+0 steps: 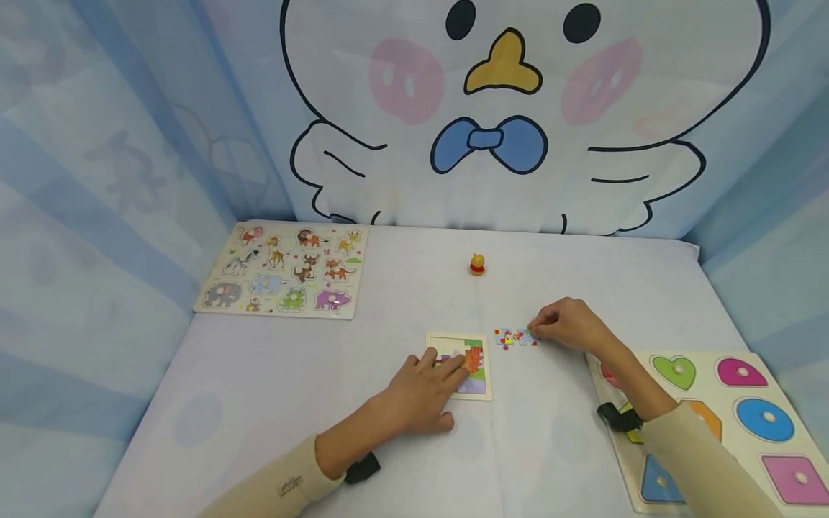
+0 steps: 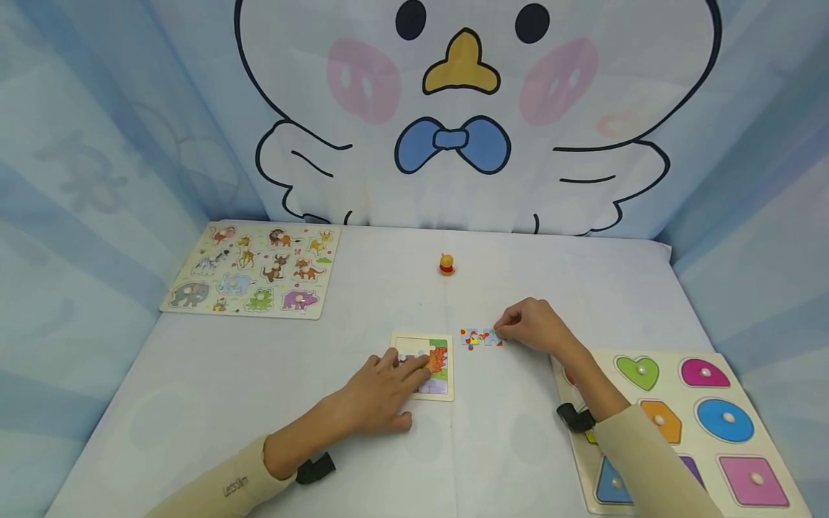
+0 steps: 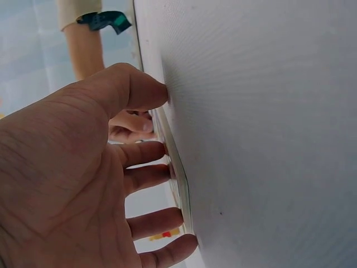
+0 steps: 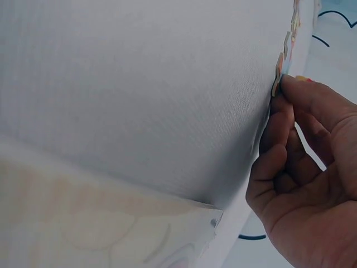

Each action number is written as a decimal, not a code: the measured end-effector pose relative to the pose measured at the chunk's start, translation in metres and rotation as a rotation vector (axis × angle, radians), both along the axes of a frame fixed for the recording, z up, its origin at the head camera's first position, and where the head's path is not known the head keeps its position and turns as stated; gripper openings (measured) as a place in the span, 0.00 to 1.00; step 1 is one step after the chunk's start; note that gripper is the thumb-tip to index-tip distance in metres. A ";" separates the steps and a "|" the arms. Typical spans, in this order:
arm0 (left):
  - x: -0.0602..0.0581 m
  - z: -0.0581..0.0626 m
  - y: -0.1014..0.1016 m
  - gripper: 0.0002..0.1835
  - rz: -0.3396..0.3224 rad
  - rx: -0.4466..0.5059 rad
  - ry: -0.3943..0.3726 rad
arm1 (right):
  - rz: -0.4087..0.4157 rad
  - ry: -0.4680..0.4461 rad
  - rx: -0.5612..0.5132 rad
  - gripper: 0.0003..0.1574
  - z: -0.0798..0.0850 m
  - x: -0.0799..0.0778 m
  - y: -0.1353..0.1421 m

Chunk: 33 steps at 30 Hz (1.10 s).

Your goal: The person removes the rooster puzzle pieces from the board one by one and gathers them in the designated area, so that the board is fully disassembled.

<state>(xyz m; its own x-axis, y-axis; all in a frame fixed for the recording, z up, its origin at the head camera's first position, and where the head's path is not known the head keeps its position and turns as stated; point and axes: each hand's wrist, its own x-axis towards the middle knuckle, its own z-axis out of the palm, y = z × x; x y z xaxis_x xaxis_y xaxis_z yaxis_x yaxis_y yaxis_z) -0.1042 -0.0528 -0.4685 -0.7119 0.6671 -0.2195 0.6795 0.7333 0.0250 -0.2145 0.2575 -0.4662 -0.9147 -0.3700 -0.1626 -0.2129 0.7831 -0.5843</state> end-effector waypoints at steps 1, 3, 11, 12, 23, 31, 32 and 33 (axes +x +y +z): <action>0.000 0.000 0.000 0.38 0.002 0.000 -0.001 | -0.005 0.001 0.000 0.05 0.000 0.000 0.000; 0.000 0.000 0.000 0.39 0.004 0.003 -0.002 | -0.016 -0.001 0.003 0.05 0.001 0.001 -0.001; 0.001 0.001 -0.003 0.39 -0.003 0.029 -0.001 | -0.018 0.018 0.000 0.03 0.001 0.003 -0.004; 0.001 0.002 -0.003 0.39 -0.006 0.033 0.000 | -0.012 0.021 0.005 0.03 0.002 0.003 -0.004; 0.001 0.003 -0.004 0.39 -0.010 0.021 -0.008 | 0.157 0.068 -0.009 0.03 0.022 0.011 -0.048; 0.000 0.000 -0.004 0.39 -0.025 0.013 0.020 | 0.444 0.164 -0.007 0.07 0.017 0.011 -0.094; -0.001 0.000 -0.004 0.39 -0.026 0.015 0.019 | 0.470 0.172 0.001 0.07 0.016 0.010 -0.097; -0.001 0.000 -0.004 0.39 -0.028 0.016 0.015 | 0.489 0.173 0.010 0.08 0.016 0.008 -0.099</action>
<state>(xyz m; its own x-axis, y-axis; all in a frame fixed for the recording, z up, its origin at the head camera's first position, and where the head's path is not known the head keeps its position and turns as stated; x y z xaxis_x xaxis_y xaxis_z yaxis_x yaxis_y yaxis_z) -0.1049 -0.0567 -0.4687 -0.6962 0.6900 -0.1980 0.6999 0.7137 0.0260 -0.2061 0.1582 -0.4499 -0.6490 -0.7602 -0.0298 -0.6485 0.5732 -0.5008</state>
